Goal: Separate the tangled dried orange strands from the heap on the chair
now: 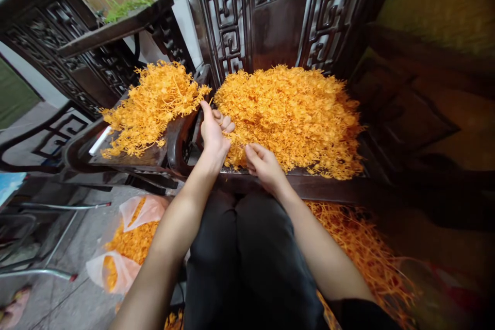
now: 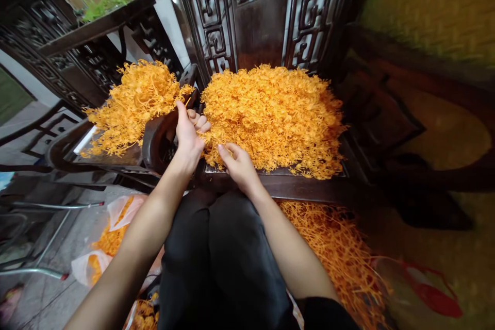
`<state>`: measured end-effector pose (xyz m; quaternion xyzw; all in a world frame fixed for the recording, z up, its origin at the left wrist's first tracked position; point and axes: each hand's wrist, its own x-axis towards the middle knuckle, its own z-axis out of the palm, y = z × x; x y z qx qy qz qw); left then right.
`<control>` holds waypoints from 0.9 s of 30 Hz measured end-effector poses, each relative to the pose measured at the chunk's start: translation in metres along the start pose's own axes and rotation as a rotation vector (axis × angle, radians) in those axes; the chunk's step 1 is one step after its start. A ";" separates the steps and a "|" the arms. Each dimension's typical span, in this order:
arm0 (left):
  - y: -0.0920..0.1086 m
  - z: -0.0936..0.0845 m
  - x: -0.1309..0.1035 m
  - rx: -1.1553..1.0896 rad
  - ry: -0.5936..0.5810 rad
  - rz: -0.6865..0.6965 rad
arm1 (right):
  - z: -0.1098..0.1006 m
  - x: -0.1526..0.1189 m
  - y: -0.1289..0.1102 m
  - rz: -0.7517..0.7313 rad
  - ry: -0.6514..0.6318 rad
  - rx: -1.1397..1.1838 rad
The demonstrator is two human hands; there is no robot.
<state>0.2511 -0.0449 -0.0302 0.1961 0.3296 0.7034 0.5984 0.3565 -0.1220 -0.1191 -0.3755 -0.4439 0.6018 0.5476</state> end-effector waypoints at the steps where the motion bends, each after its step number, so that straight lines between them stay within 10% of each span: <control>1: -0.003 0.001 0.001 0.012 0.015 0.005 | 0.000 0.001 -0.001 0.053 -0.022 0.041; 10: -0.015 0.011 0.002 0.052 0.106 0.008 | 0.001 0.022 0.014 0.105 0.102 0.102; 16: -0.015 0.018 0.000 0.074 0.124 0.013 | 0.004 0.022 0.015 -0.022 0.005 0.167; 27: -0.028 0.012 0.002 0.057 0.190 -0.005 | -0.008 -0.015 -0.010 0.290 -0.222 0.374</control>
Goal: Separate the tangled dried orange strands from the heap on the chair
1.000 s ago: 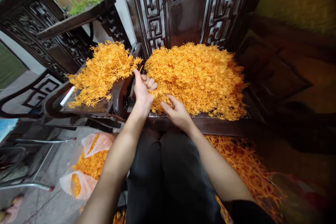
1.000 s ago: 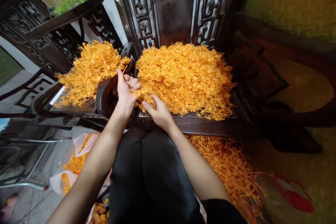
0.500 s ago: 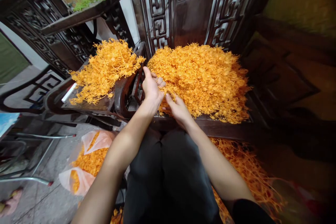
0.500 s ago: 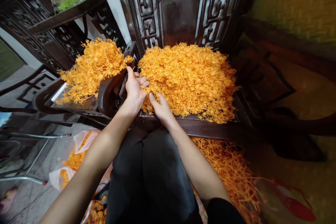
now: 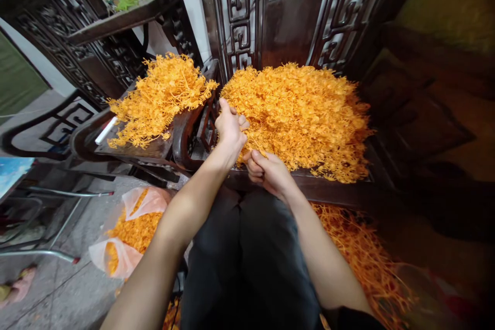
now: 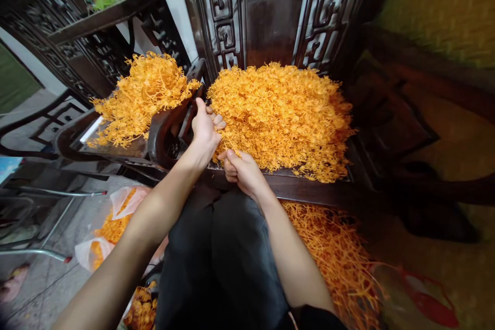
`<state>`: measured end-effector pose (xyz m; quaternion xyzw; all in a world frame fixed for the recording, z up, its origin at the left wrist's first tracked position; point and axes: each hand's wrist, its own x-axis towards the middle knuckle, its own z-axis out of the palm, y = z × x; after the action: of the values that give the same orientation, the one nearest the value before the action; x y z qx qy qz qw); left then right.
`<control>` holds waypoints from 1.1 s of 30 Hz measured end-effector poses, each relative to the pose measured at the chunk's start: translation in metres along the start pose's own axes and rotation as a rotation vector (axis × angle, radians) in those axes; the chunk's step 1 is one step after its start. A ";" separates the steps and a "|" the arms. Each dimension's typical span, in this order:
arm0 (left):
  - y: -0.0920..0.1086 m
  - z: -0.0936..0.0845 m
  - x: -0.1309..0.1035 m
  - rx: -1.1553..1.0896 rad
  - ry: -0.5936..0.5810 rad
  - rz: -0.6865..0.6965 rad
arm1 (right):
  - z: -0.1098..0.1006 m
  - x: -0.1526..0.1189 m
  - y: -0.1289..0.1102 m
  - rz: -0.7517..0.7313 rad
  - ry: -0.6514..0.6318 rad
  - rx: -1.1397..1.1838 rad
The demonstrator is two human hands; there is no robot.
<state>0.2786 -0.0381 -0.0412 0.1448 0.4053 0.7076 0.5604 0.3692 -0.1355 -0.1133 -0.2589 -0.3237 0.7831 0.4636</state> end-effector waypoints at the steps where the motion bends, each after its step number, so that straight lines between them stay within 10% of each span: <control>1: -0.001 0.000 0.002 0.007 0.003 -0.004 | -0.001 -0.003 0.000 0.012 -0.005 0.005; 7: 0.013 0.008 0.028 -0.043 0.067 0.112 | -0.010 -0.023 0.003 0.040 -0.019 -0.017; 14: 0.012 0.000 0.026 -0.030 -0.027 0.021 | -0.011 -0.014 0.006 -0.176 0.269 -0.036; 21: 0.014 -0.007 0.006 -0.014 -0.090 -0.071 | -0.009 0.017 -0.021 -0.596 0.619 -0.938; 29: 0.025 -0.006 -0.009 0.049 -0.251 -0.181 | -0.001 0.030 -0.035 -0.640 0.319 -1.343; 33: 0.023 -0.006 -0.013 0.041 -0.246 -0.173 | -0.005 0.026 -0.013 -0.847 0.442 -1.270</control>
<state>0.2631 -0.0539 -0.0247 0.2065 0.3589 0.6250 0.6618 0.3686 -0.1067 -0.1095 -0.4781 -0.6799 0.1360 0.5392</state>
